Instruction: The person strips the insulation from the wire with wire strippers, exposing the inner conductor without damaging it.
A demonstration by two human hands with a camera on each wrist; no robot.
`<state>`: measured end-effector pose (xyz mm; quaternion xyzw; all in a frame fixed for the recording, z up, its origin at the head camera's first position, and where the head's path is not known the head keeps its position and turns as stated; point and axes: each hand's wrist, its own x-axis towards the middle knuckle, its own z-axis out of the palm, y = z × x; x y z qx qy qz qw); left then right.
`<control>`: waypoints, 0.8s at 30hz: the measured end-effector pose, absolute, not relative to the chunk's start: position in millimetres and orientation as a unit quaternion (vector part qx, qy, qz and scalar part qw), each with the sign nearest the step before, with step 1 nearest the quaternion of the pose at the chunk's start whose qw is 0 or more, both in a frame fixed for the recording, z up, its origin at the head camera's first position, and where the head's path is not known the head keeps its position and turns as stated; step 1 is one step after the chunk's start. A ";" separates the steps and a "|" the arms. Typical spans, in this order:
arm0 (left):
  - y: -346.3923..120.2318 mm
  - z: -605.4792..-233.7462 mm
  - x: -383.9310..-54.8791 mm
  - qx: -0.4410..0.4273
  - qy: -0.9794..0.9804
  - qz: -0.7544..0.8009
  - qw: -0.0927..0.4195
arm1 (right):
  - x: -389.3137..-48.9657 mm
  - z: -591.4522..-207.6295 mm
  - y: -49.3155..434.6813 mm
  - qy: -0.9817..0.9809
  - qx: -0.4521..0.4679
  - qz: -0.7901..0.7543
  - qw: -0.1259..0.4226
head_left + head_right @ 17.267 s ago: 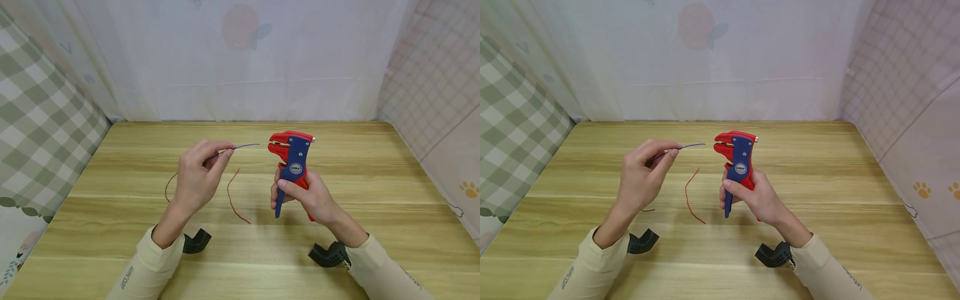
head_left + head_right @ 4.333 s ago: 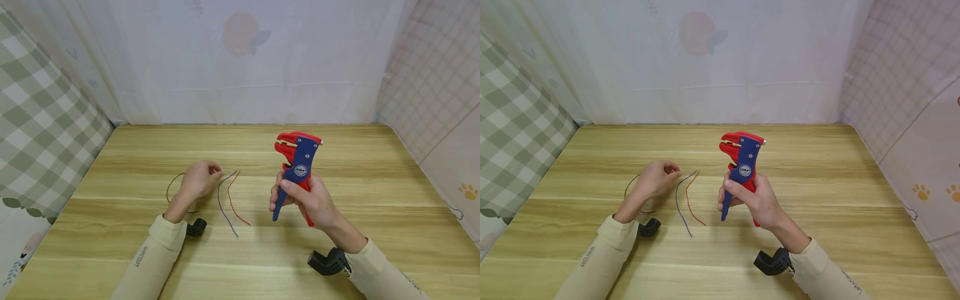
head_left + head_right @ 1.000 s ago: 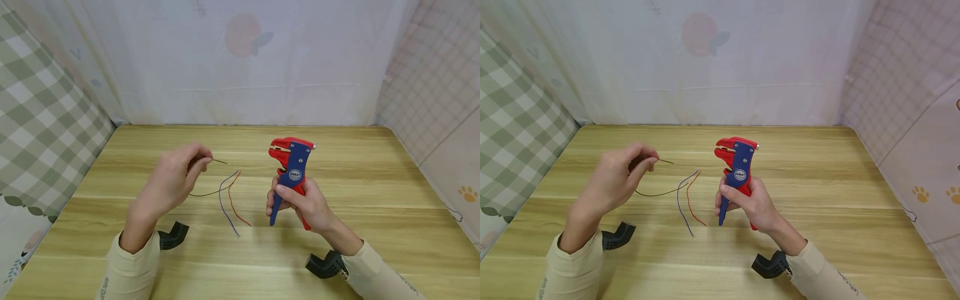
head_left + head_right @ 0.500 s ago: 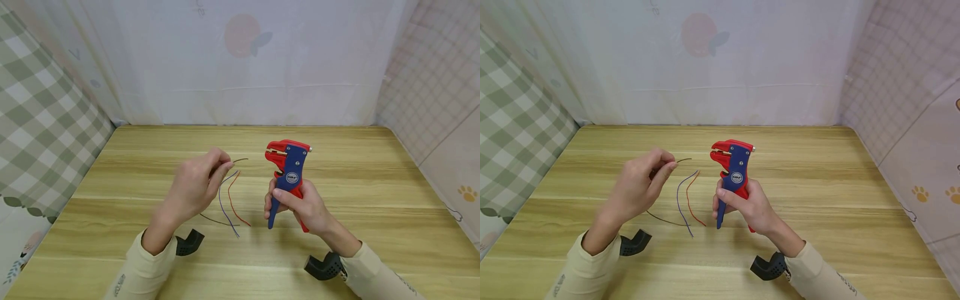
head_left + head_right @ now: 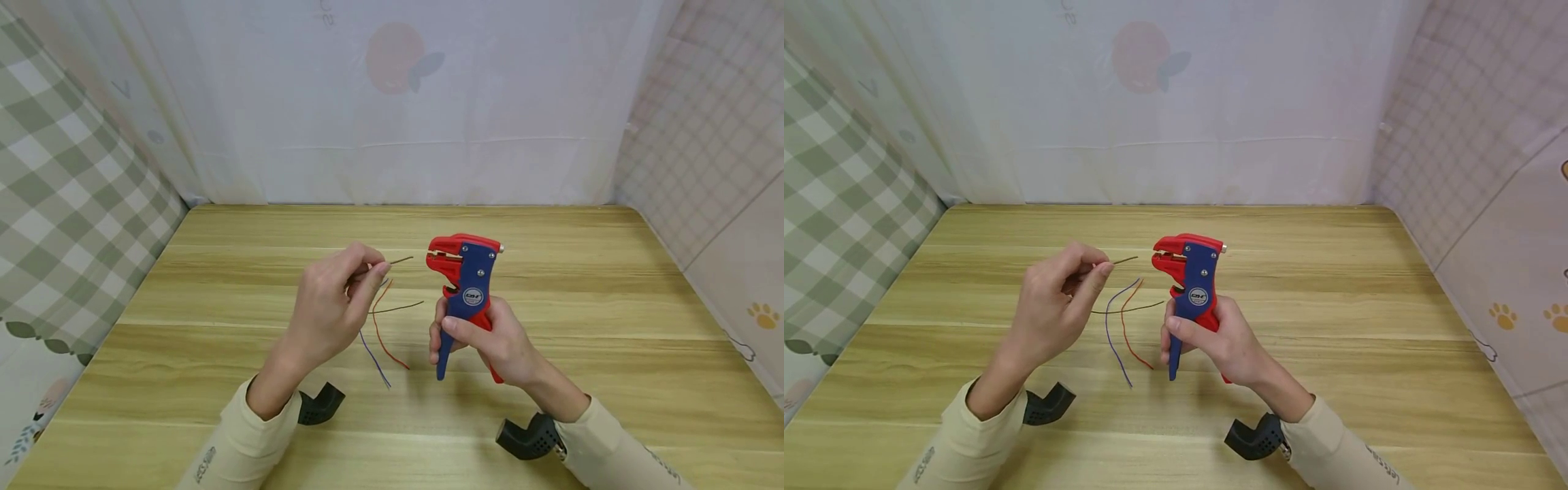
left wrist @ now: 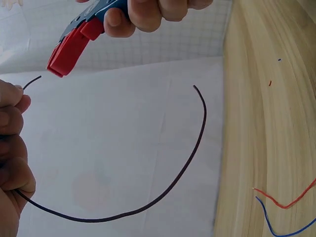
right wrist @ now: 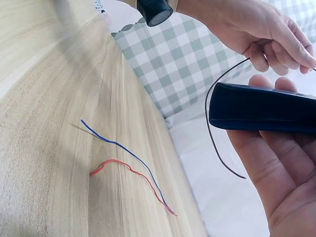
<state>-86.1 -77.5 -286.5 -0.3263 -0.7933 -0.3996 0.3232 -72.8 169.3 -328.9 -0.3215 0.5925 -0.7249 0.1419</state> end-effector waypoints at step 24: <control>-71.3 -290.9 -85.7 -0.338 -0.761 -0.466 0.300 | -70.4 -328.6 166.9 0.580 -0.366 -0.710 0.160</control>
